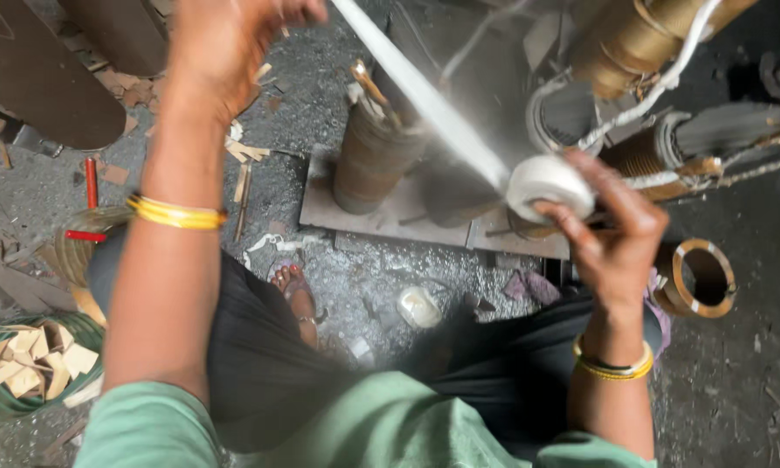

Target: The person sits on the workshop floor and wraps white tape from a roll around cylindrical metal coil assemblies, rotating each coil and winding the tape around its body by hand, then works on the next coil.

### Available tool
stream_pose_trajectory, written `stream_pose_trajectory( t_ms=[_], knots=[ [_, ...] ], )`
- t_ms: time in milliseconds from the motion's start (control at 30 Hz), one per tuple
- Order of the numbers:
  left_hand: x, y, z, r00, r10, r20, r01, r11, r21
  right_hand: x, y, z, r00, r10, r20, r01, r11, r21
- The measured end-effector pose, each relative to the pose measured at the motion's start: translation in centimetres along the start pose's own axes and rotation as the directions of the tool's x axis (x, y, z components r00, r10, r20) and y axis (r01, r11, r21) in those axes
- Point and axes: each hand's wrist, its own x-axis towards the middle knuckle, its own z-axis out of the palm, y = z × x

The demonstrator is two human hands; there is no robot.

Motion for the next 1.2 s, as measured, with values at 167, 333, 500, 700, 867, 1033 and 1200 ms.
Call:
stream_pose_trajectory(
  t_ms=[167,333,500,700,867,1033,1200],
  knots=[
    [-2.2,-7.7,-1.9,0.992,-0.089,0.092,0.079,0.991,0.107,-1.1,2.4,2.7,0.962,0.232,0.14,-0.242,0.968,0.06],
    [-3.1,-12.9,-0.4,0.993,-0.109,-0.054,0.116,0.983,0.145,-5.0,4.9,3.5,0.866,0.453,0.213,-0.493,0.845,0.208],
    [-4.3,-13.4,0.8,0.983,0.128,-0.13,-0.082,0.947,0.31,-8.1,4.7,4.0,0.797,0.511,0.323,-0.602,0.714,0.356],
    [-6.5,-13.6,3.9,0.951,0.102,-0.292,0.003,0.941,0.339,-10.8,2.4,4.9,0.743,0.472,0.475,-0.66,0.632,0.405],
    [-7.9,-14.1,6.4,0.901,0.251,-0.355,-0.113,0.924,0.365,-11.3,1.1,5.8,0.709,0.482,0.515,-0.702,0.554,0.448],
    [-8.5,-14.2,8.2,0.858,0.387,-0.337,-0.165,0.829,0.534,-11.0,1.1,4.2,0.786,0.449,0.425,-0.614,0.647,0.453],
    [-9.0,-14.6,8.8,0.837,0.475,-0.273,-0.259,0.782,0.567,-11.1,1.8,3.0,0.757,0.515,0.402,-0.653,0.595,0.467]
  ],
)
